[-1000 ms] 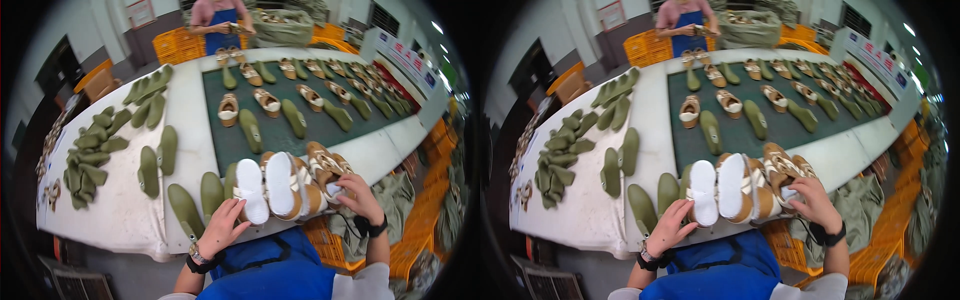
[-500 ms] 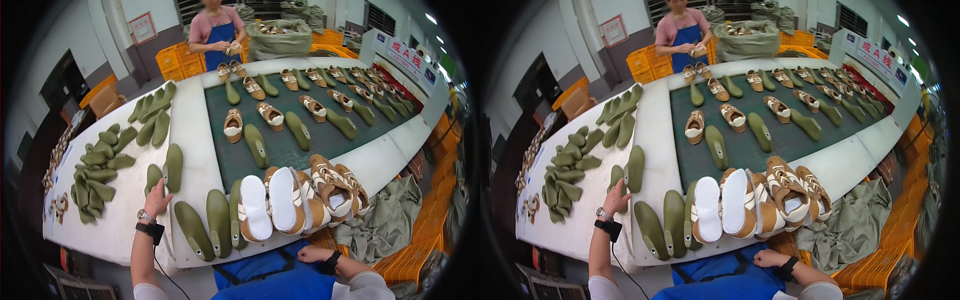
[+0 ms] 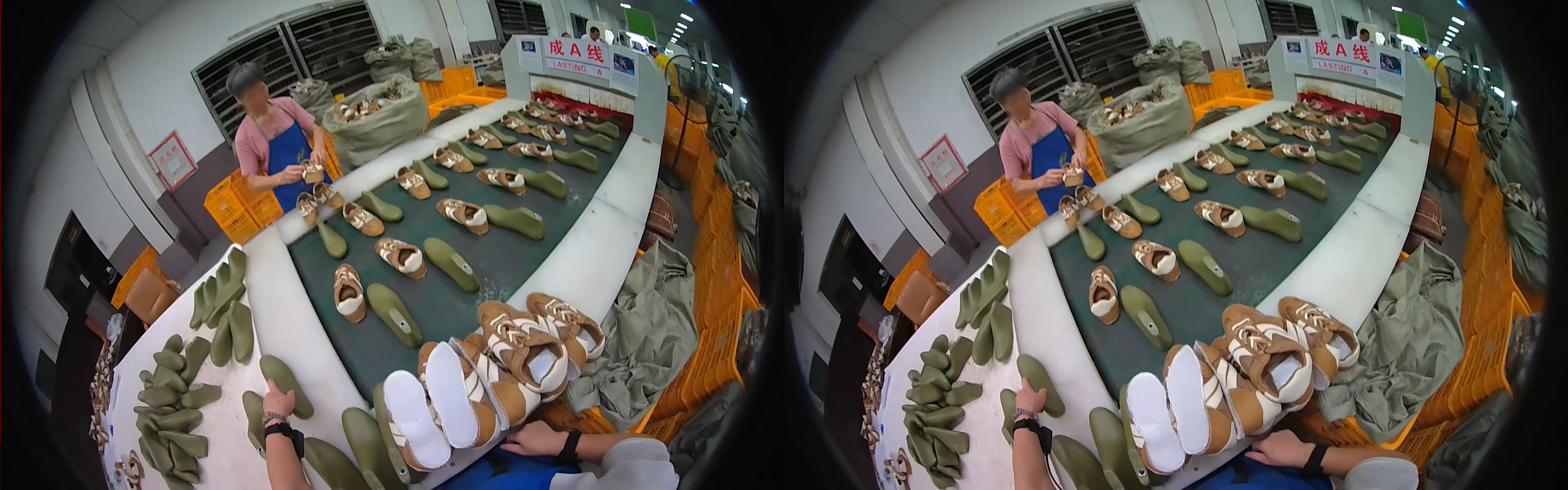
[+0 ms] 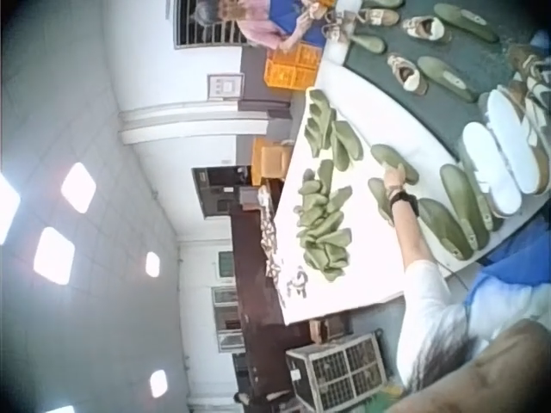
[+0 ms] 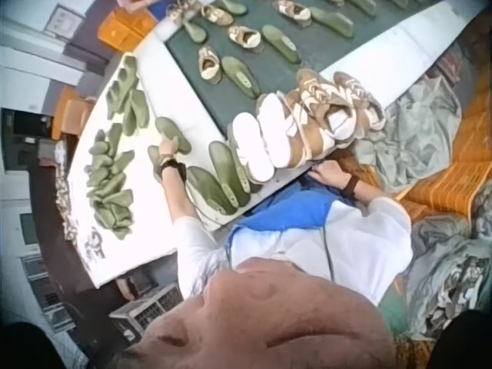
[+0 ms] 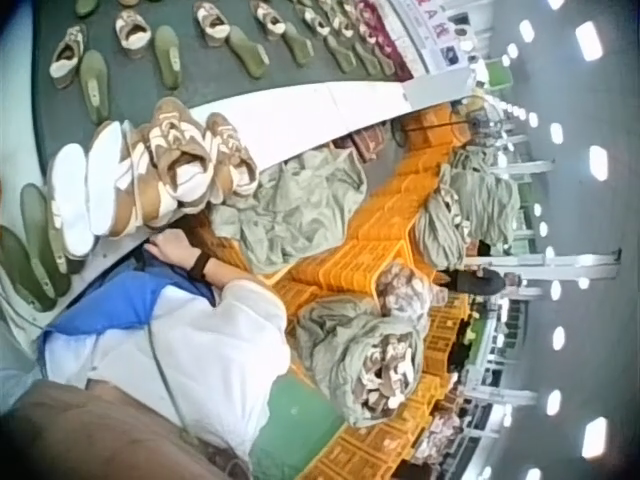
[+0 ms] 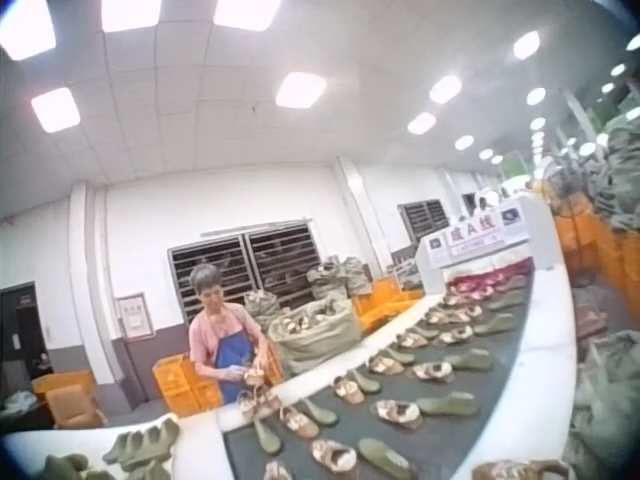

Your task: Sort finished shoes and matching green shoe lasts on an assembly line conveyor.

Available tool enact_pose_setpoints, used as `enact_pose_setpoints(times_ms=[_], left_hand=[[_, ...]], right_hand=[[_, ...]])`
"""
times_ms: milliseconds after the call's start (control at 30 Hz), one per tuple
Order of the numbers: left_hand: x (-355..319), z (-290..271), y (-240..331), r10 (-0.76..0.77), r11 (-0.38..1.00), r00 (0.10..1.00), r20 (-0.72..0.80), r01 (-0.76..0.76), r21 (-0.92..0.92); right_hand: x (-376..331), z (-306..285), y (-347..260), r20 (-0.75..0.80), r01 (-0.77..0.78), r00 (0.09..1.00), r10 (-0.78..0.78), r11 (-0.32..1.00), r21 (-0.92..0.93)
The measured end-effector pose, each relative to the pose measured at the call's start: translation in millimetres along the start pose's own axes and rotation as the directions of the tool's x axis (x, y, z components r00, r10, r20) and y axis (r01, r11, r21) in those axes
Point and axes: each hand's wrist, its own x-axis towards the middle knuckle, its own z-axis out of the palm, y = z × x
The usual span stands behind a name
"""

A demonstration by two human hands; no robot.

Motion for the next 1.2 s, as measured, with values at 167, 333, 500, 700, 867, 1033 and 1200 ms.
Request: enact_pose_setpoints(times_ms=[167,333,500,700,867,1033,1200], left_hand=[[-2.2,1.8,3.0,0.113,0.994,0.993,-0.013,-0.113,0.005],[-13.2,-2.3,20.2,0.189,0.982,0.982,0.02,-0.189,0.005],[-18.8,2.9,27.6,0.244,0.97,0.97,0.016,-0.244,-0.023],[-13.3,7.7,69.5,0.291,0.956,0.957,-0.007,-0.291,-0.045],[-2.0,4.3,93.6,0.158,0.987,0.987,0.002,-0.158,0.004],[-2.5,4.6,96.0,0.146,0.989,0.989,0.011,-0.146,-0.009],[-5.0,5.6,93.7,0.142,0.988,0.99,0.003,-0.141,-0.059]], right_hand=[[14.2,-3.9,-2.5,-0.223,0.146,0.967,-0.12,0.984,0.105],[19.5,-3.9,-12.1,-0.096,0.056,0.994,-0.049,0.996,0.068],[27.4,11.2,-9.3,0.122,0.001,0.992,-0.015,0.993,0.117],[28.7,22.3,-4.5,0.015,0.084,0.996,-0.087,0.988,0.132],[30.9,39.9,3.6,0.032,0.099,0.994,-0.106,0.982,0.159],[32.2,56.2,12.7,-0.104,0.225,0.972,-0.21,0.963,0.151],[32.8,52.5,12.7,-0.014,0.197,0.98,-0.198,0.965,0.171]])
